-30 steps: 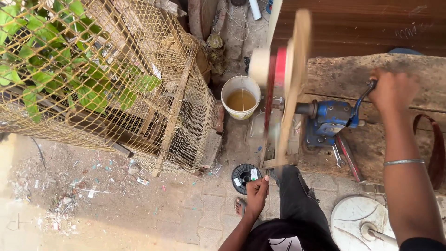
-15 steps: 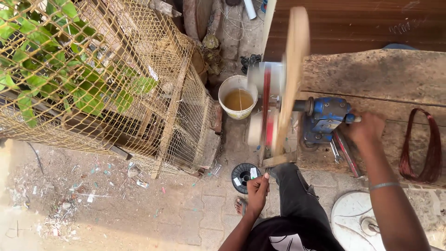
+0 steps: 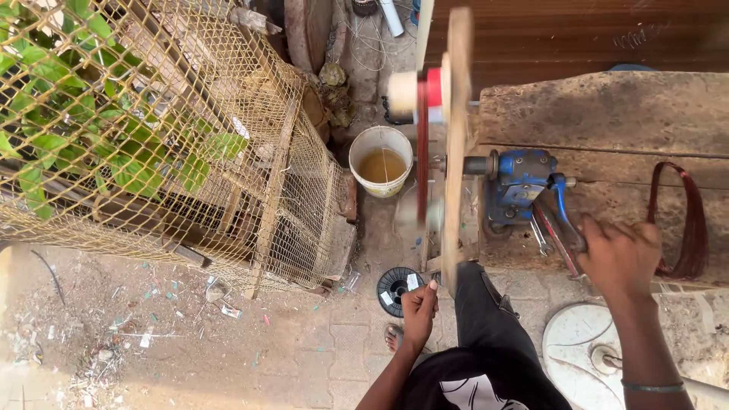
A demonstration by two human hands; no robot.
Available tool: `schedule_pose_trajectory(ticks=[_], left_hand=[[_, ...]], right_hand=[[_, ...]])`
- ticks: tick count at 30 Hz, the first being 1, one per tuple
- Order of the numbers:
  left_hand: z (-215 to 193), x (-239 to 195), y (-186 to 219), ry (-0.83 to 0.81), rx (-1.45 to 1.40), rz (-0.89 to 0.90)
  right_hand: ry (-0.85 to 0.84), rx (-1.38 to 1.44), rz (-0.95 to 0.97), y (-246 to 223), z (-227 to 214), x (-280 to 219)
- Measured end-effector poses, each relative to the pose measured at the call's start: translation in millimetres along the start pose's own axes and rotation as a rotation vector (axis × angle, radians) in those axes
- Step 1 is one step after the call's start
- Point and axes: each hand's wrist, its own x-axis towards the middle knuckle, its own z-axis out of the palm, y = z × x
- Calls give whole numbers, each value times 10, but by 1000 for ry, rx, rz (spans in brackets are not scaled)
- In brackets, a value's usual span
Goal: Winding copper wire onto a spool using a manual winding machine.
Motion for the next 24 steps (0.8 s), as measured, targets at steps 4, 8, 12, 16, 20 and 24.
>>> schedule_pose_trajectory(ticks=[4,8,12,16,20,24], left_hand=[[2,-12,13,-18,-6,9],[-8,-39,6,-5,0,-11],[-23,-11,-23,-6,-14,-21],[-20,33,-7,3,-12,-39],[-6,76,16,18,-3,-49],[-19,113,-19,11,-33,-15]], right_hand=[[143,-30,-21,253,52,5],[248,21,-16,370,-93,285],[283,-5,-26,367,-367,742],[297,29,-18,580,-63,1104],[347,47,-48,651,165,1499],[305,-45,-8,725,554,1803]])
